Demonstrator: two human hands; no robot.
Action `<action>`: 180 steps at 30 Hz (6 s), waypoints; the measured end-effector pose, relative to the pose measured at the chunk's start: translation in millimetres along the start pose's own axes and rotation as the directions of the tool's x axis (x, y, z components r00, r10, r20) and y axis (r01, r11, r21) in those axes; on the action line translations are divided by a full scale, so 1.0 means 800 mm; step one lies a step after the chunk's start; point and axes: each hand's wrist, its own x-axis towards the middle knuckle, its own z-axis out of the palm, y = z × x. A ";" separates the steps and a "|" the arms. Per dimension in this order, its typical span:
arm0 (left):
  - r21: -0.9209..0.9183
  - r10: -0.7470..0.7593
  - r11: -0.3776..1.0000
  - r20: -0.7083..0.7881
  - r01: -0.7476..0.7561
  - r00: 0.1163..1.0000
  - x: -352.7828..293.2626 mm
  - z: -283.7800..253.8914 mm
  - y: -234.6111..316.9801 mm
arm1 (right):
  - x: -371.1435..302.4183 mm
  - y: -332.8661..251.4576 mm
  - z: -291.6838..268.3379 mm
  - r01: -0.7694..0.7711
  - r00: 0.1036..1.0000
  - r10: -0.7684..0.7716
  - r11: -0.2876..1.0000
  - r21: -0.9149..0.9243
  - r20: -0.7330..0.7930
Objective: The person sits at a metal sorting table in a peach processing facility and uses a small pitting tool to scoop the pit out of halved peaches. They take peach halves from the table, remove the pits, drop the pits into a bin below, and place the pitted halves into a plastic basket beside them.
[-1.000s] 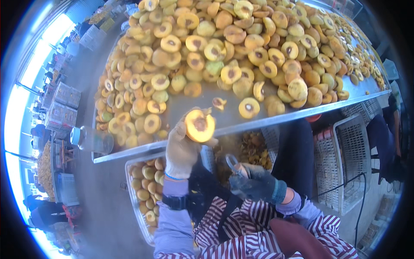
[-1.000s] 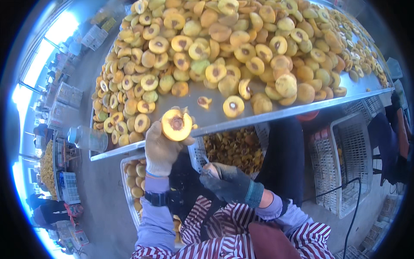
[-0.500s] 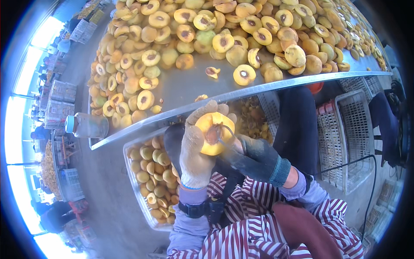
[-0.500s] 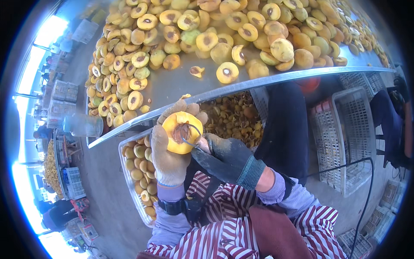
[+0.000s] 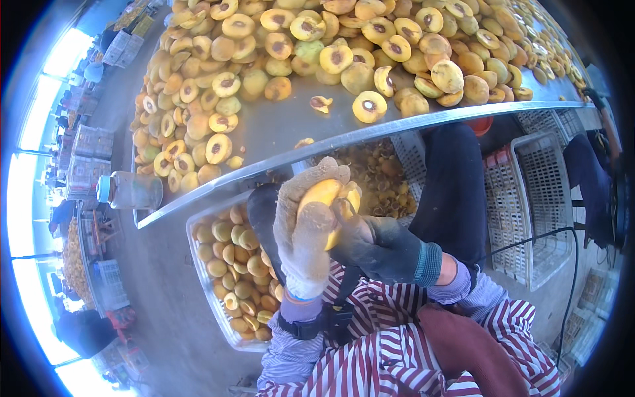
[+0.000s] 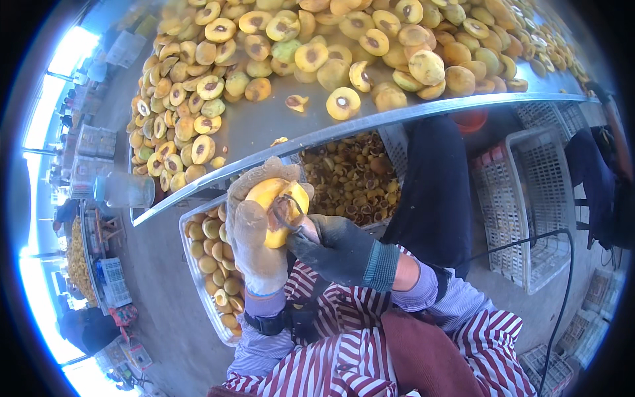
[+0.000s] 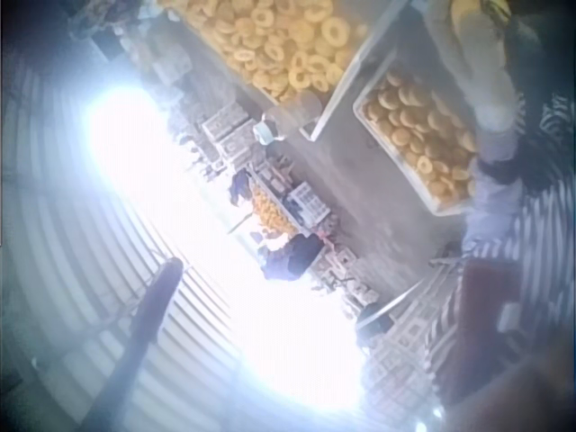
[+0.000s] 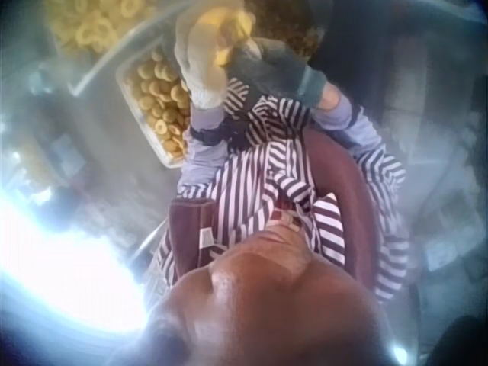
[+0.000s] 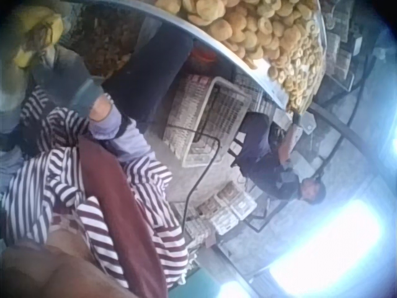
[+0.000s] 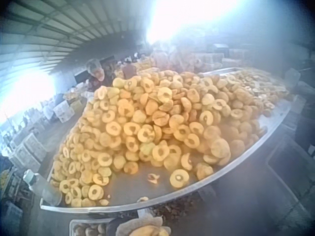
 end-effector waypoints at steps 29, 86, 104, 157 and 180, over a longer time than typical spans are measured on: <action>-0.258 -0.197 0.951 -0.072 0.173 0.978 -0.006 -0.023 -0.024 | -0.012 -0.014 -0.009 -0.150 0.982 0.124 0.972 -0.183 -0.146; -0.520 -0.353 0.813 -0.082 0.262 0.932 0.002 0.027 -0.012 | -0.024 0.015 -0.025 -0.186 0.874 -0.124 0.808 0.559 0.471; 0.971 0.324 0.175 -0.215 0.165 0.921 0.016 -0.197 0.060 | 0.002 -0.024 -0.028 -0.443 0.890 0.428 0.893 0.078 0.154; -0.310 -0.272 0.915 -0.003 0.257 0.962 -0.015 -0.003 -0.009 | -0.027 -0.001 -0.004 0.060 0.989 -0.085 0.979 -0.196 -0.119; 0.245 0.251 0.941 -0.038 -0.235 0.967 -0.024 0.025 0.011 | -0.024 -0.007 0.011 0.020 1.000 -0.021 0.999 0.047 0.007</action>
